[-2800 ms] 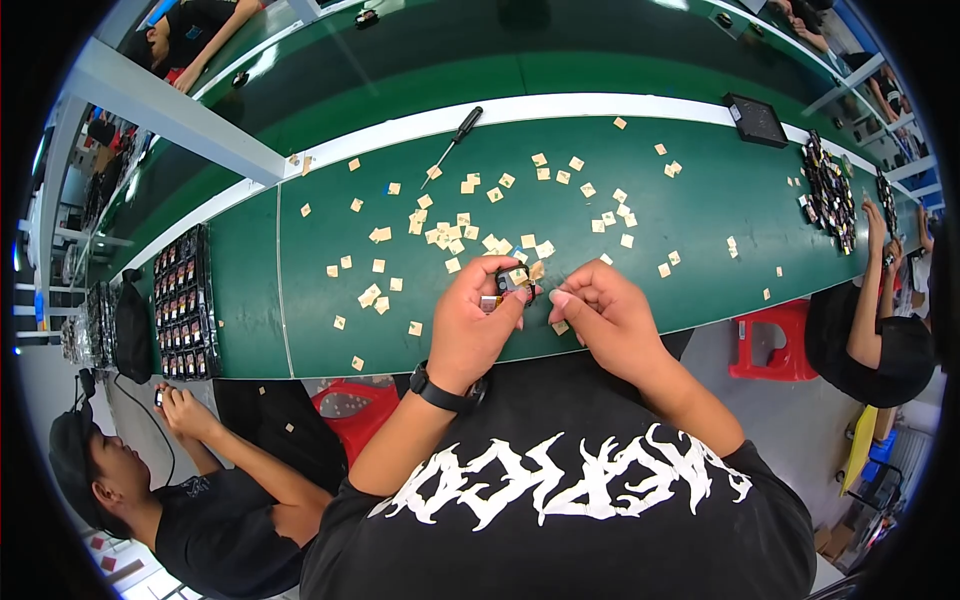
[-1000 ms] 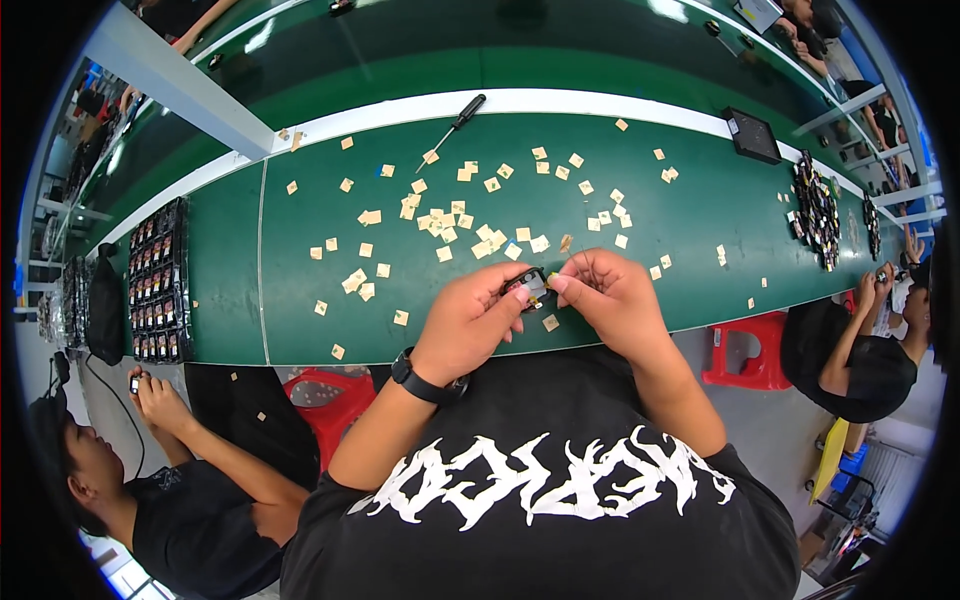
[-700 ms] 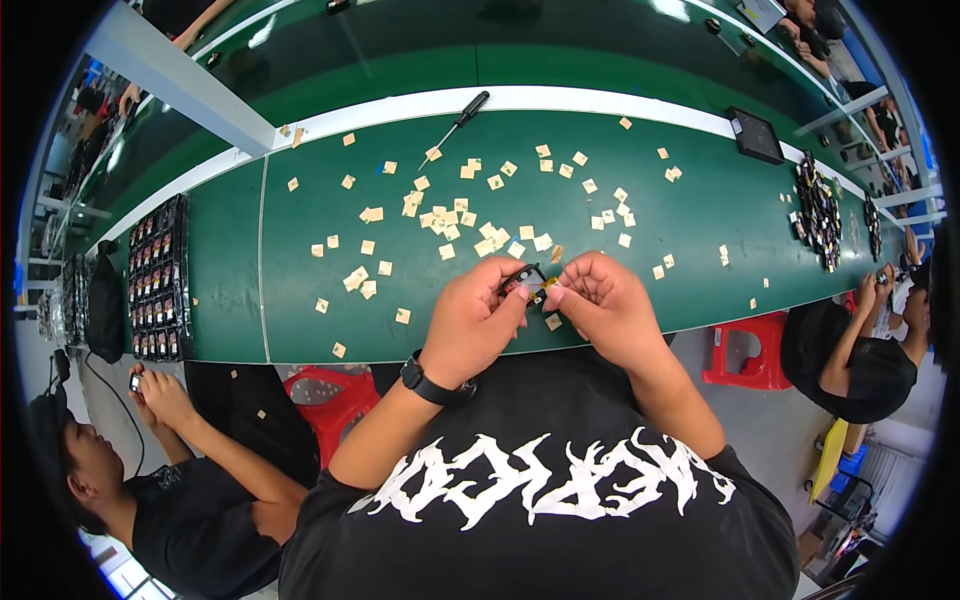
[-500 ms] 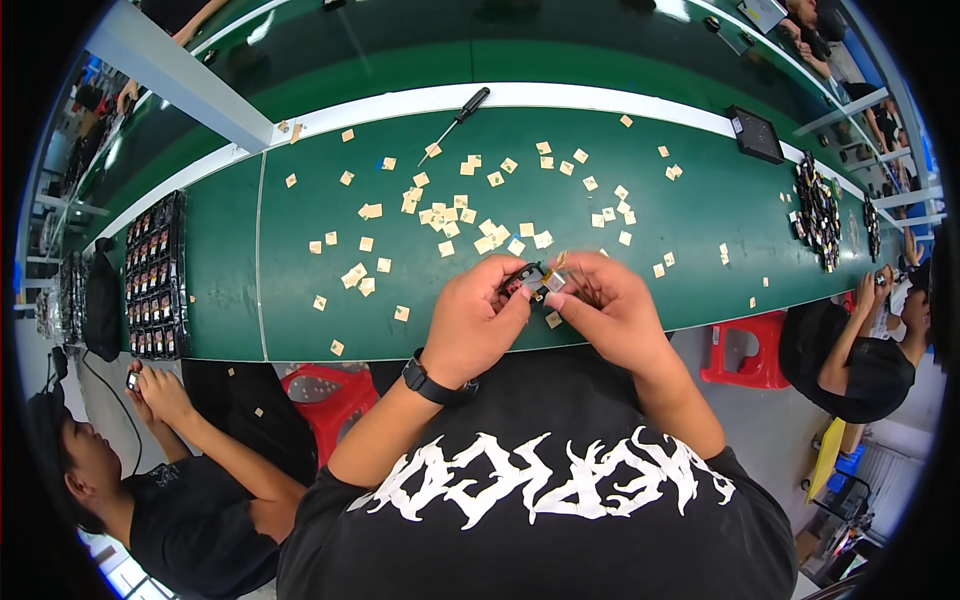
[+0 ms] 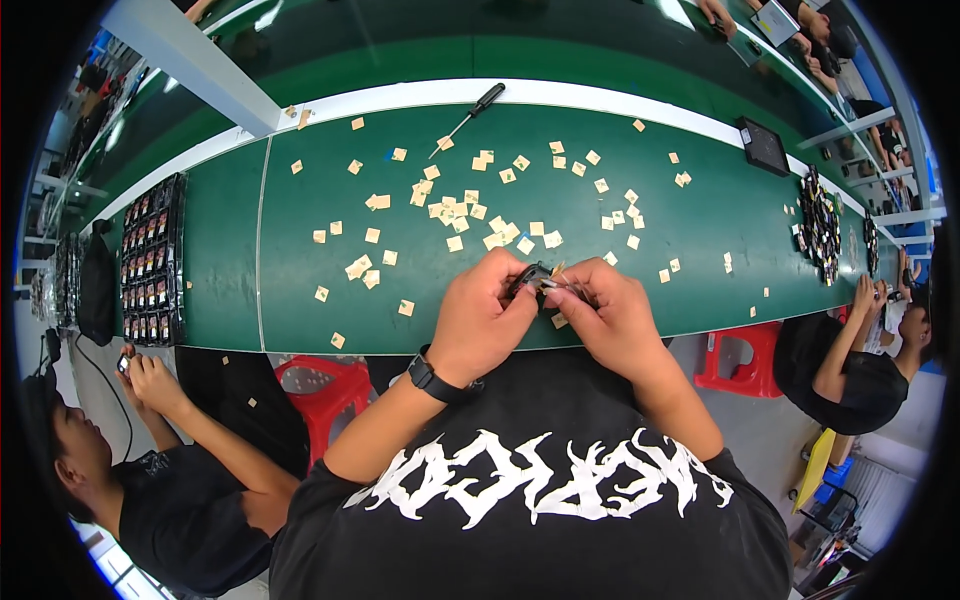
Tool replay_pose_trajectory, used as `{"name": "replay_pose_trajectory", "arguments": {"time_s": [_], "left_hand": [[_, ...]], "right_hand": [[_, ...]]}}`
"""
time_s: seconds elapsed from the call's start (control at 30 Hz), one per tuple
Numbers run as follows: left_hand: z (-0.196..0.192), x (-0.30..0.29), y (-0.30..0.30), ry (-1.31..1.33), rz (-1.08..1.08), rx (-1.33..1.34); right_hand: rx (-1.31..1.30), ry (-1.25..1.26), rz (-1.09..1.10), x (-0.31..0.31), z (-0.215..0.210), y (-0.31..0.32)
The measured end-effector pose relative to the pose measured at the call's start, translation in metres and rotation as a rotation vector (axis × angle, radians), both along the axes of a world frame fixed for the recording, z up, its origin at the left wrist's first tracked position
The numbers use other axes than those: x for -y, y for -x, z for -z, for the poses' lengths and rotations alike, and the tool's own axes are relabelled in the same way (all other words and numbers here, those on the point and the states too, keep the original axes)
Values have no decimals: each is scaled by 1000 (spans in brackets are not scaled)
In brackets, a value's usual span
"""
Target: Assembling small electronic components (possibly sensors or watch parts) at a factory workstation using tweezers.
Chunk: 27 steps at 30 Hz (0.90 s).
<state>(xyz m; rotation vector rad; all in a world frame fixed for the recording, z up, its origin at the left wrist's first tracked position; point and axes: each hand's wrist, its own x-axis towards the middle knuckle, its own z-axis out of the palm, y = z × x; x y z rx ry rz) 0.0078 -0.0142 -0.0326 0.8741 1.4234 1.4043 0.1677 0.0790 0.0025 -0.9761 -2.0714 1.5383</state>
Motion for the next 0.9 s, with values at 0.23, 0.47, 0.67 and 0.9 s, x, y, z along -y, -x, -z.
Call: {"name": "replay_pose_trajectory", "arguments": {"time_s": [0.23,0.47,0.67,0.9], "left_hand": [[0,-1,5,-4,100,-28],[-4,-4,10,8,164,-63],[-3,-1,13,-1,234,-99],[-1,4,20,-69,285,72]], "right_hand": [[6,-312,-2,-6,-4,6],[15,-327,-51,-6,-3,7],[40,76,73,-5,-10,13],[-4,322,152,-23,5,13]]}}
